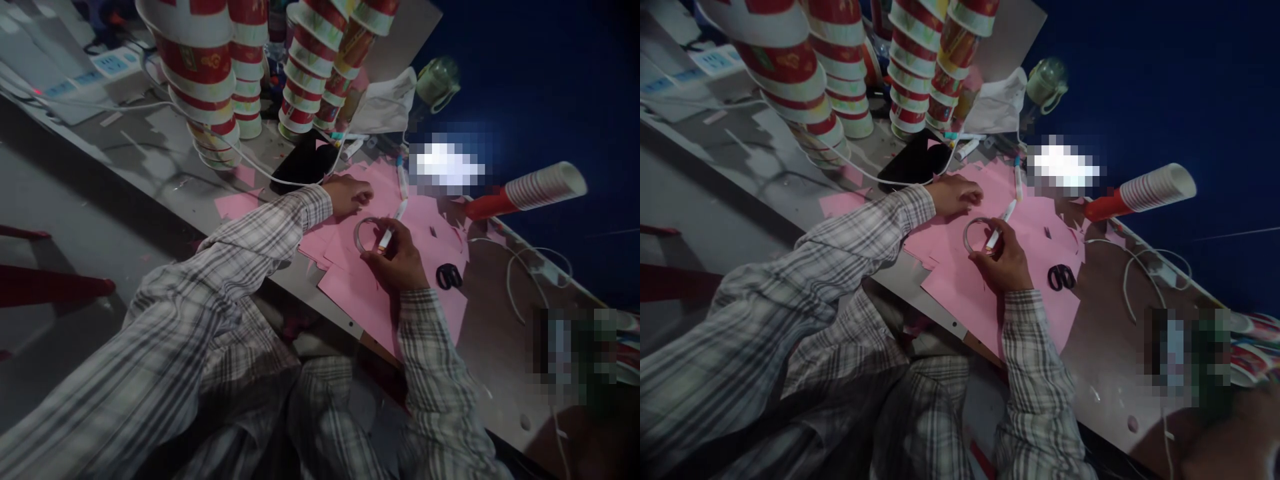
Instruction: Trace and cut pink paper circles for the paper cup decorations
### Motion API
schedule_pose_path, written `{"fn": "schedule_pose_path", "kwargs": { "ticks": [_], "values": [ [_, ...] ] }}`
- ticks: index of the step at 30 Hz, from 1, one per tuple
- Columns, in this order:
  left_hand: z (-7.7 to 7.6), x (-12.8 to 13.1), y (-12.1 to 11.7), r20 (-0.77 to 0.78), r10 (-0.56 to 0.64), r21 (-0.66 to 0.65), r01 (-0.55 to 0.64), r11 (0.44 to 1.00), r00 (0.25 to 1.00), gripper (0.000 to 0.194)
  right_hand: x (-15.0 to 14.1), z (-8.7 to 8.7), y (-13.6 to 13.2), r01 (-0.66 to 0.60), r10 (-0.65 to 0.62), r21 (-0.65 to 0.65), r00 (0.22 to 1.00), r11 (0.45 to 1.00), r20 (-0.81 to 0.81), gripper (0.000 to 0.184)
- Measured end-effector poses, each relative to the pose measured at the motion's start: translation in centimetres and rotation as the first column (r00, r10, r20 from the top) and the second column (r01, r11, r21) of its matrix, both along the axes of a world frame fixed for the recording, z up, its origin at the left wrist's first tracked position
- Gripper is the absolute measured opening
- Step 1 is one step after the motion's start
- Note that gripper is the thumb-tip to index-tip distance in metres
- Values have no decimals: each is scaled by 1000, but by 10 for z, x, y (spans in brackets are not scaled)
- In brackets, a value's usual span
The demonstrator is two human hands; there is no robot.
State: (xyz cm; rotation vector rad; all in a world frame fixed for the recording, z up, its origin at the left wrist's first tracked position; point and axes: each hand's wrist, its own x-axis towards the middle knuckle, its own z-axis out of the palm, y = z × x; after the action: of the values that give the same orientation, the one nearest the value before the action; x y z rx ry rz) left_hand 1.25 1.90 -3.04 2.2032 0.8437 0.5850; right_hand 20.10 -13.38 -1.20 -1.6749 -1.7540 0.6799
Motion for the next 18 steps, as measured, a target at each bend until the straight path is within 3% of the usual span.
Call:
{"fn": "schedule_pose_path", "kwargs": {
  "ticks": [4,9,14,18],
  "values": [
    [6,-1,-4,-39,5,32,-3,999,999,37,-3,3,0,9,-9,-3,1000,1000,-14,81],
    [29,-2,-17,-230,23,151,12,988,973,52,-6,10,0,20,-20,-44,1000,999,-13,82],
    [47,2,-36,-329,-184,83,223,971,926,82,-2,7,3,4,-4,-18,1000,1000,-9,84],
    [51,3,-44,-362,-233,92,283,955,903,93,-2,6,4,-19,20,39,1000,999,-14,84]
  ]
}}
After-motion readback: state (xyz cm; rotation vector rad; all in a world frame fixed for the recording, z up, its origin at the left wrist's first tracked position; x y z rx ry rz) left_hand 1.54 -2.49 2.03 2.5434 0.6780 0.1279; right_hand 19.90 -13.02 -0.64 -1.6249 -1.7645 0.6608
